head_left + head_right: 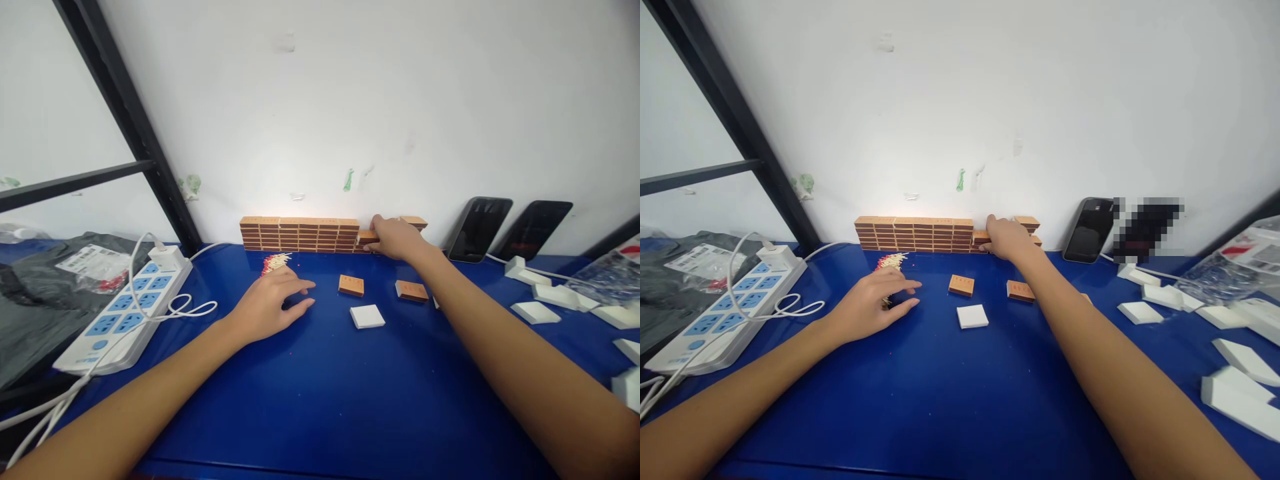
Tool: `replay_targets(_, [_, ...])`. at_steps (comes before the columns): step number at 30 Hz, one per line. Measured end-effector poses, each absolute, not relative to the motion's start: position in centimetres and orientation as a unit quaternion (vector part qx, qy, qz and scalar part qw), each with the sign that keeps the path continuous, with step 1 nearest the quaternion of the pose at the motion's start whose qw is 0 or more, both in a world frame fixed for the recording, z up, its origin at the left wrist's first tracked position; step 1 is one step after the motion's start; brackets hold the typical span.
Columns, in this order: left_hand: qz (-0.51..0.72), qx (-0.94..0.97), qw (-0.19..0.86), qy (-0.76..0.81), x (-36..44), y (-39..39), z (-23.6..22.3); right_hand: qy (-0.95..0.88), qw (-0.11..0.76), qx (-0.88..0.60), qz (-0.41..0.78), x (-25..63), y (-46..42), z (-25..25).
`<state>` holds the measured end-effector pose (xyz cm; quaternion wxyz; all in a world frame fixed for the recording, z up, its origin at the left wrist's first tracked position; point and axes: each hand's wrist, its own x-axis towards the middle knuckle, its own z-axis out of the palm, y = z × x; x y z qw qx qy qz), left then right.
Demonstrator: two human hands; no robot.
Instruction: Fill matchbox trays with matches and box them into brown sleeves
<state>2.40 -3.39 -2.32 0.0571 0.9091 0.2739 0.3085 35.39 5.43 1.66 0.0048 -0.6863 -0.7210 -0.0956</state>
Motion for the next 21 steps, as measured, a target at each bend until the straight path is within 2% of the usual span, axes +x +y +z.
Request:
replay_targets(14, [0.306,0.909,0.053,0.279,2.4,-3.5,-2.1,-0.701,0.047,-0.709,-0.066,34.4,4.8,2.0])
replay_targets(21, [0.302,0.911,0.052,0.275,2.3,-3.5,-2.0,-0.719,0.019,-0.69,-0.085,35.0,5.2,1.7])
